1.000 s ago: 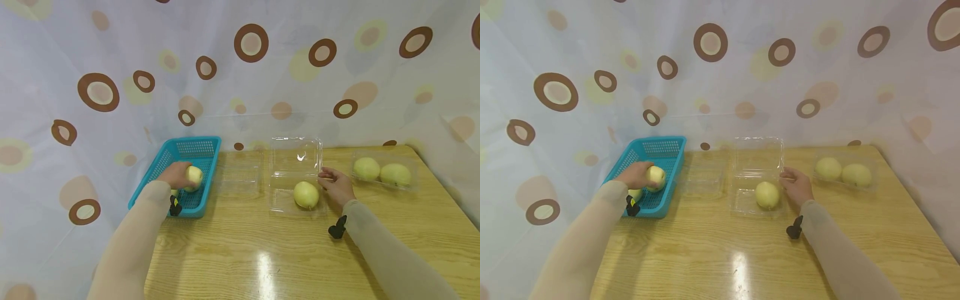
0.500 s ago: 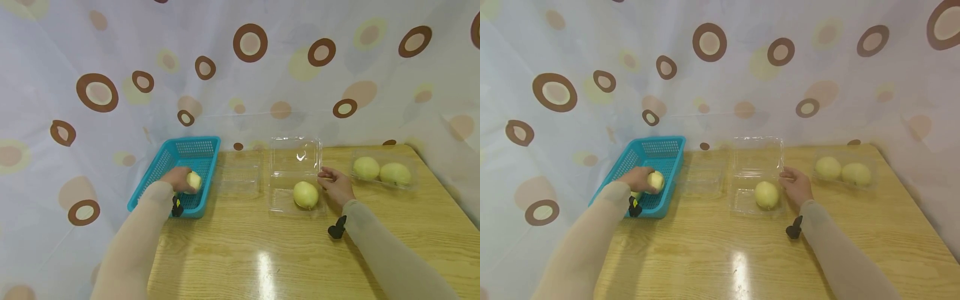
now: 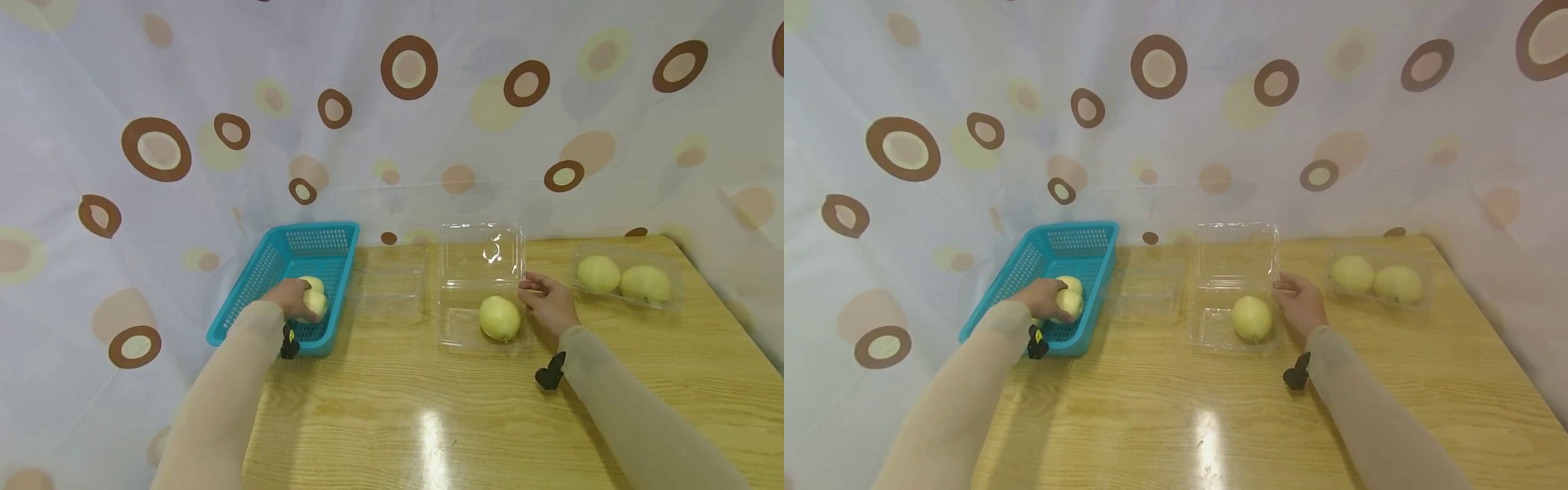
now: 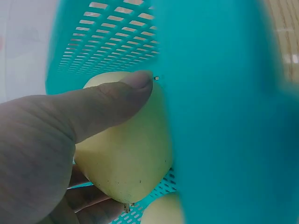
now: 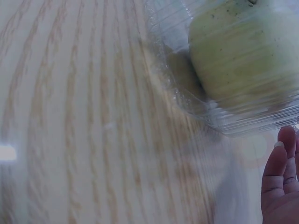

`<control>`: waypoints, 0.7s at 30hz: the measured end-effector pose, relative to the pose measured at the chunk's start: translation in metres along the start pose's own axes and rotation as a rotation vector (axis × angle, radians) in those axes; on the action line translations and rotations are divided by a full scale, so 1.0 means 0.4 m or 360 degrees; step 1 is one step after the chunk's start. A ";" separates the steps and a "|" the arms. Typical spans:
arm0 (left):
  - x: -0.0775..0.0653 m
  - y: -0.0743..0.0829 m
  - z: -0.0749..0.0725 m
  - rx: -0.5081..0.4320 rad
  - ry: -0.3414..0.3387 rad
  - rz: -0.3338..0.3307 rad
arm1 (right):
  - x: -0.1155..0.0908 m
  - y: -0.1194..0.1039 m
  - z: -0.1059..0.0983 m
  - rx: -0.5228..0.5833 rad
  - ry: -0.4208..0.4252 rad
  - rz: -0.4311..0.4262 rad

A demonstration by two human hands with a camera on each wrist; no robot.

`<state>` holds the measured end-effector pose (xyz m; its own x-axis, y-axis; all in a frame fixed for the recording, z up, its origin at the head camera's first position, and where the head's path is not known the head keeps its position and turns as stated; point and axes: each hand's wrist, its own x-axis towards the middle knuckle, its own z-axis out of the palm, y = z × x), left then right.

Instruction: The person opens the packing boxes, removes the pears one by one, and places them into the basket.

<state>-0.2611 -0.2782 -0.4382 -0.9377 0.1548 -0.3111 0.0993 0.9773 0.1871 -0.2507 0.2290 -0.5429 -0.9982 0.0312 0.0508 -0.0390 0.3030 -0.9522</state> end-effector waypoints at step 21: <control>-0.007 -0.002 0.026 -0.0009 0.0049 0.0014 | 0.001 0.004 -0.002 -0.0005 0.0002 -0.0020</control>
<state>-0.2550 -0.2781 -0.4470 -0.9467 0.1587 -0.2805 0.1058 0.9751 0.1947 -0.2512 0.2303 -0.5441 -0.9976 0.0287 0.0629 -0.0511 0.3062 -0.9506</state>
